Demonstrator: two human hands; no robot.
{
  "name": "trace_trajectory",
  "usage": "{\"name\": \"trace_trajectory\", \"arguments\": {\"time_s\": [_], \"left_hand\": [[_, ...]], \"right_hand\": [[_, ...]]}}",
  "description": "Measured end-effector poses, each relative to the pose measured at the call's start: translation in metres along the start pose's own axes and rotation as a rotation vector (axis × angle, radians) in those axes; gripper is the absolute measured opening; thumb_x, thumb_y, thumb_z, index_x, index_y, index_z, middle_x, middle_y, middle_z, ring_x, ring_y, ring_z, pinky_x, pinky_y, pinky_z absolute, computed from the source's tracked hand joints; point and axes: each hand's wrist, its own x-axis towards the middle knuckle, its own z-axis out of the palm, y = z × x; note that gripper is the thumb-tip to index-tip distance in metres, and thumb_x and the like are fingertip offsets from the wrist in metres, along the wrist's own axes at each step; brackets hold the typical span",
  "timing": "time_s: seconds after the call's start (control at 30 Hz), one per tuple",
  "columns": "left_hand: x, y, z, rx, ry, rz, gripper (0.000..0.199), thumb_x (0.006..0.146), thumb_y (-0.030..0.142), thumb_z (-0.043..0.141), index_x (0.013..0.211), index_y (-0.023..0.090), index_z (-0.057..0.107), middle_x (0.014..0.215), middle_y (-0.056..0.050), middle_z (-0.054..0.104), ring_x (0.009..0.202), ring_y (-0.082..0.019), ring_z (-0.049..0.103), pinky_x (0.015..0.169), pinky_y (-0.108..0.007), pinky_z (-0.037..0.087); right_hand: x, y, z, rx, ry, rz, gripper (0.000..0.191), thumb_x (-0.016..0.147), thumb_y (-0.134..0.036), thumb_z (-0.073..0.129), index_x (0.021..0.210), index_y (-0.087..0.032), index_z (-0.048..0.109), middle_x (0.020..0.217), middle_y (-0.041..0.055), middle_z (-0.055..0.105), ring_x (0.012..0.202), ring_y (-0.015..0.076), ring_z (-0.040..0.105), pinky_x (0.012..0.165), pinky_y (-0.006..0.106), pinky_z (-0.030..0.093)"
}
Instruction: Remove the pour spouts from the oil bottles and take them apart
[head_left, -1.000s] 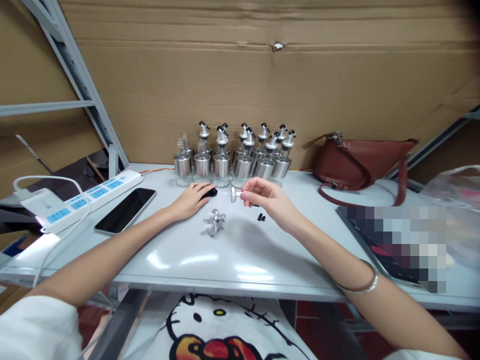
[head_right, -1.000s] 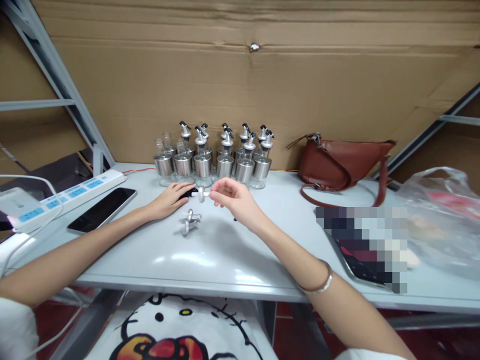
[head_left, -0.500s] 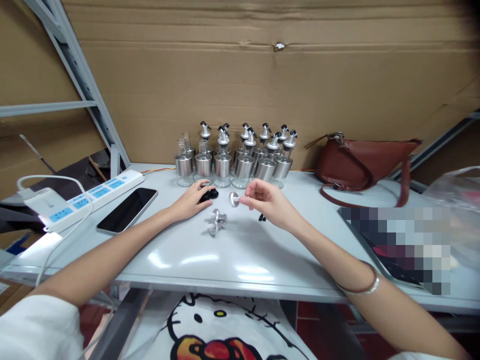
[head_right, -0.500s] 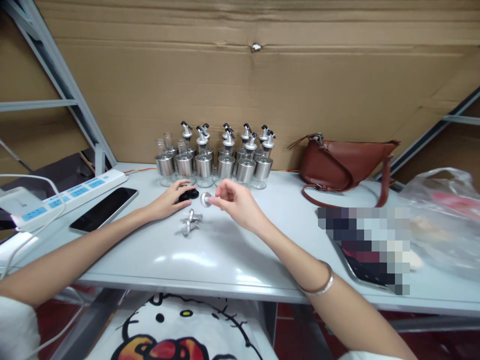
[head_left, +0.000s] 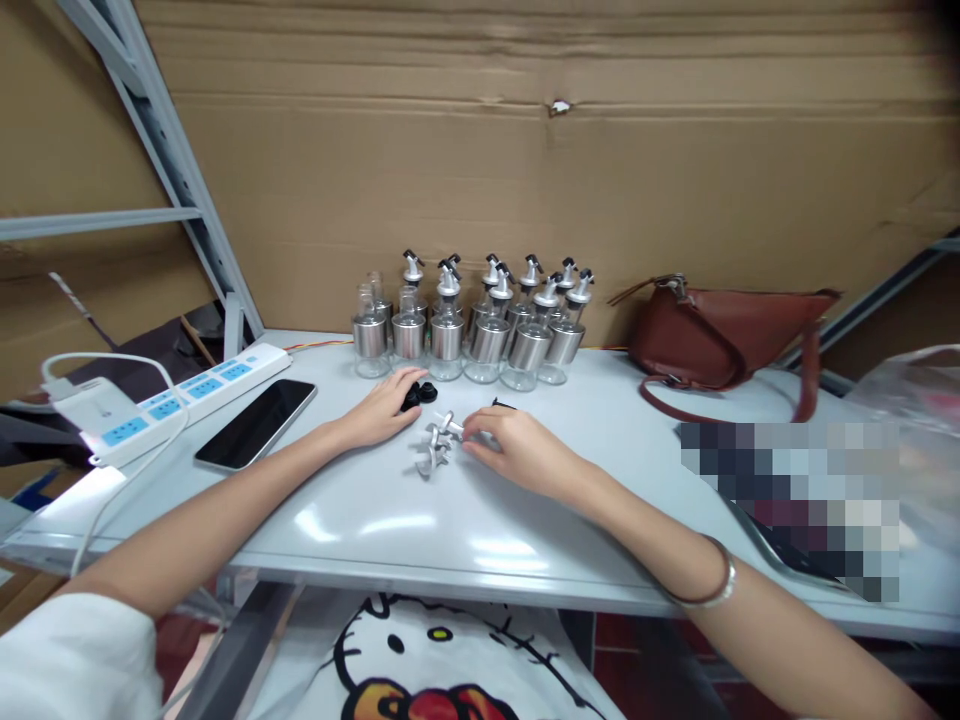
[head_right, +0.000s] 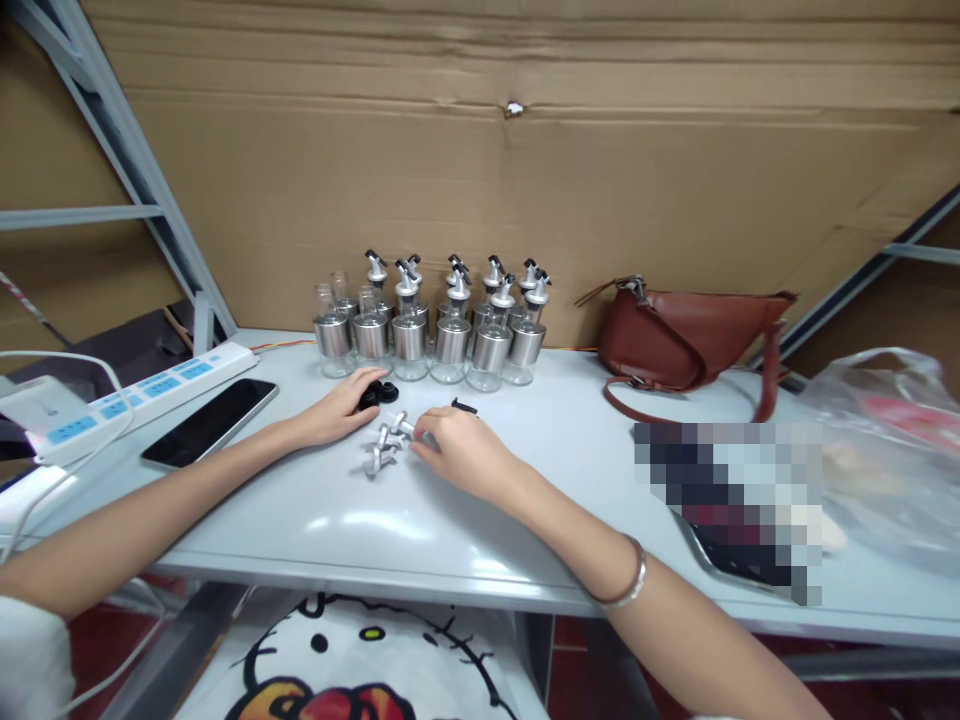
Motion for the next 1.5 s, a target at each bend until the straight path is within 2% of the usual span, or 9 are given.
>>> {"name": "trace_trajectory", "arguments": {"time_s": [0.07,0.2,0.3,0.4,0.53,0.63,0.83,1.1,1.5], "left_hand": [[0.000,0.000,0.000,-0.016,-0.003,-0.003,0.059,0.088,0.029,0.045,0.142,0.017,0.025,0.141,-0.014,0.033,0.131,-0.026,0.035,0.111,-0.045,0.028],[0.000,-0.001,0.001,-0.023,-0.036,-0.025,0.044,0.094,0.038,0.034,0.135,0.021,0.039,0.140,-0.012,0.037,0.130,-0.026,0.036,0.111,-0.047,0.027],[-0.001,0.002,-0.001,-0.047,0.047,-0.048,0.053,0.095,0.052,0.021,0.134,0.021,0.040,0.142,-0.012,0.034,0.134,-0.026,0.029,0.113,-0.047,0.022],[-0.004,0.015,-0.010,-0.098,0.132,0.074,0.066,0.091,0.064,0.012,0.134,0.021,0.040,0.139,-0.013,0.038,0.131,-0.028,0.032,0.112,-0.047,0.022],[-0.011,0.042,-0.019,-0.163,-0.023,0.357,0.072,0.086,0.071,0.024,0.134,0.020,0.037,0.130,-0.015,0.044,0.122,-0.030,0.042,0.106,-0.045,0.033],[-0.014,0.054,-0.015,-0.165,-0.159,0.433,0.080,0.077,0.073,0.046,0.137,0.021,0.032,0.132,-0.015,0.043,0.122,-0.033,0.043,0.105,-0.046,0.035],[-0.013,0.048,-0.007,-0.174,-0.163,0.340,0.104,0.064,0.066,0.068,0.143,0.023,0.016,0.137,-0.017,0.038,0.124,-0.035,0.043,0.104,-0.048,0.036],[-0.014,0.046,-0.009,-0.092,-0.177,0.340,0.096,0.069,0.066,0.063,0.143,0.022,0.020,0.129,-0.014,0.045,0.115,-0.032,0.048,0.099,-0.044,0.040],[-0.014,0.044,-0.007,-0.123,-0.212,0.304,0.094,0.071,0.061,0.065,0.143,0.024,0.017,0.128,-0.014,0.040,0.117,-0.031,0.046,0.099,-0.044,0.040]], "right_hand": [[0.000,0.001,0.001,-0.007,0.011,-0.016,0.014,0.086,-0.016,0.054,0.092,-0.015,0.066,0.097,0.0106,0.067,0.092,0.0227,0.062,0.084,0.035,0.047],[0.000,0.004,0.002,0.000,0.006,-0.051,0.017,0.087,-0.018,0.053,0.097,-0.015,0.067,0.104,0.0115,0.068,0.098,0.0241,0.062,0.088,0.037,0.047],[0.000,0.004,0.002,0.014,-0.015,-0.111,0.020,0.088,-0.020,0.052,0.099,-0.018,0.068,0.112,0.0098,0.067,0.104,0.0249,0.061,0.092,0.038,0.047],[0.000,0.004,0.002,0.033,-0.018,-0.159,0.023,0.089,-0.019,0.050,0.101,-0.018,0.069,0.114,0.0091,0.066,0.105,0.0241,0.061,0.093,0.038,0.047],[-0.001,0.003,0.002,0.034,-0.028,-0.200,0.024,0.089,-0.016,0.049,0.104,-0.015,0.068,0.114,0.0104,0.066,0.107,0.0233,0.060,0.095,0.038,0.047],[-0.001,0.002,0.001,0.017,-0.032,-0.202,0.023,0.088,-0.016,0.052,0.105,-0.016,0.067,0.111,0.0098,0.067,0.106,0.0232,0.060,0.093,0.039,0.047],[-0.002,0.002,-0.002,0.003,-0.053,-0.154,0.023,0.086,-0.018,0.056,0.105,-0.018,0.068,0.114,0.0119,0.066,0.112,0.0257,0.059,0.095,0.040,0.046],[-0.002,0.003,-0.001,-0.009,-0.085,-0.169,0.024,0.088,-0.020,0.053,0.108,-0.017,0.066,0.114,0.0101,0.066,0.103,0.0240,0.063,0.092,0.038,0.048],[-0.002,0.002,-0.002,-0.060,-0.085,-0.166,0.025,0.088,-0.020,0.054,0.110,-0.016,0.065,0.115,0.0110,0.066,0.105,0.0247,0.061,0.092,0.038,0.048]]}}
